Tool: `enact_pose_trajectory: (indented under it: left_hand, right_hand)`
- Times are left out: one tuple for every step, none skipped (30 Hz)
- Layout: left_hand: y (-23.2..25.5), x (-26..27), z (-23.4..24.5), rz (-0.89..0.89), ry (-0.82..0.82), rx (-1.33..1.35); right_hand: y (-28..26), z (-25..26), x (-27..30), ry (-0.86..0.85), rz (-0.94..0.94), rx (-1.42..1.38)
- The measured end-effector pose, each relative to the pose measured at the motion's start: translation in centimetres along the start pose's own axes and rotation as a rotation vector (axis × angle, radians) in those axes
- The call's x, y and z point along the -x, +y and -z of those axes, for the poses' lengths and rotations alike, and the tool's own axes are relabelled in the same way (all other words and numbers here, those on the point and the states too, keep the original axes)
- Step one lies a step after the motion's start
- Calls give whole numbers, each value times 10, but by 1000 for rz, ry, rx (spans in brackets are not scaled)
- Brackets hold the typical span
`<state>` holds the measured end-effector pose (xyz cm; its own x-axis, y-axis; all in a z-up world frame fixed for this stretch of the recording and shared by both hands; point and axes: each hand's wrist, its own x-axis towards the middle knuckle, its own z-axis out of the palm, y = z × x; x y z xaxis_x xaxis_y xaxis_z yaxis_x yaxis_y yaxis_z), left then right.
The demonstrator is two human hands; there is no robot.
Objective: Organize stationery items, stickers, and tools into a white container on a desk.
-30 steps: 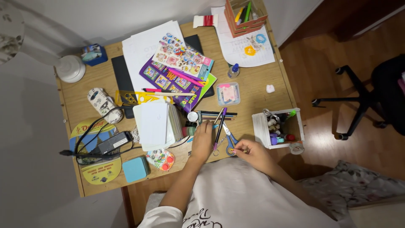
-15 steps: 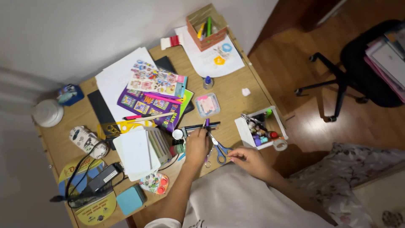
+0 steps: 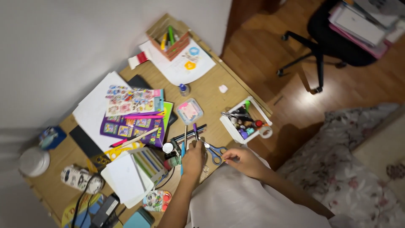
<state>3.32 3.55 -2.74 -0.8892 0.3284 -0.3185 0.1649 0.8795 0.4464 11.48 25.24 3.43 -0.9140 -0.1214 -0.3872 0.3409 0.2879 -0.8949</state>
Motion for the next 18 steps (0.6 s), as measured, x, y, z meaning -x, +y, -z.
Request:
enact_pose_trajectory:
  left_hand:
    - [0, -2, 0, -14, -9, -7]
    - [1, -4, 0, -15, -16, -2]
    - [1, -6, 0, -12, -20, 3]
    - [4, -9, 4, -24, -27, -2]
    - [7, -11, 6, -11, -23, 27]
    - [9, -12, 9, 3, -20, 56]
    - [7, -14, 10, -2, -24, 55]
    - [5, -16, 12, -25, 2, 74]
    - [3, -18, 13, -48, 28, 92]
    - [7, -17, 23, -53, 22, 90]
    - [11, -15, 31, -78, 82, 161]
    - [15, -13, 41, -102, 143, 231]
    - [21, -8, 51, -103, 141, 231]
    - [26, -4, 62, -138, 126, 258]
    - [31, -1, 73, -174, 111, 284]
    - [36, 3, 80, -177, 110, 284]
    - [40, 9, 86, -349, 162, 288]
    - [44, 16, 92, -521, 212, 292]
  right_hand:
    - [-2, 0, 3, 16, -5, -8]
    - [-4, -1, 5, 29, -24, 11]
    - [-6, 0, 7, 39, -41, 32]
    - [-5, 0, 9, 51, -45, 26]
    - [-4, 1, 11, 58, -60, 11]
    - [-4, 1, 14, 65, -75, -3]
    - [-4, 2, 15, 70, -79, -6]
    - [-5, 3, 16, 85, -70, 20]
    - [-6, 3, 17, 101, -62, 46]
    - [-4, 3, 18, 107, -67, 42]
    - [-1, 4, 18, 116, -32, 30]
    - [1, 4, 18, 125, 2, 19]
    - [-3, 3, 20, 127, 1, 18]
    - [-7, 3, 21, 149, 10, -36]
    - [-12, 3, 21, 172, 20, -89]
    - [-17, 5, 21, 175, 20, -89]
    - [-22, 4, 24, 222, 28, -182]
    - [-26, 4, 26, 269, 36, -276]
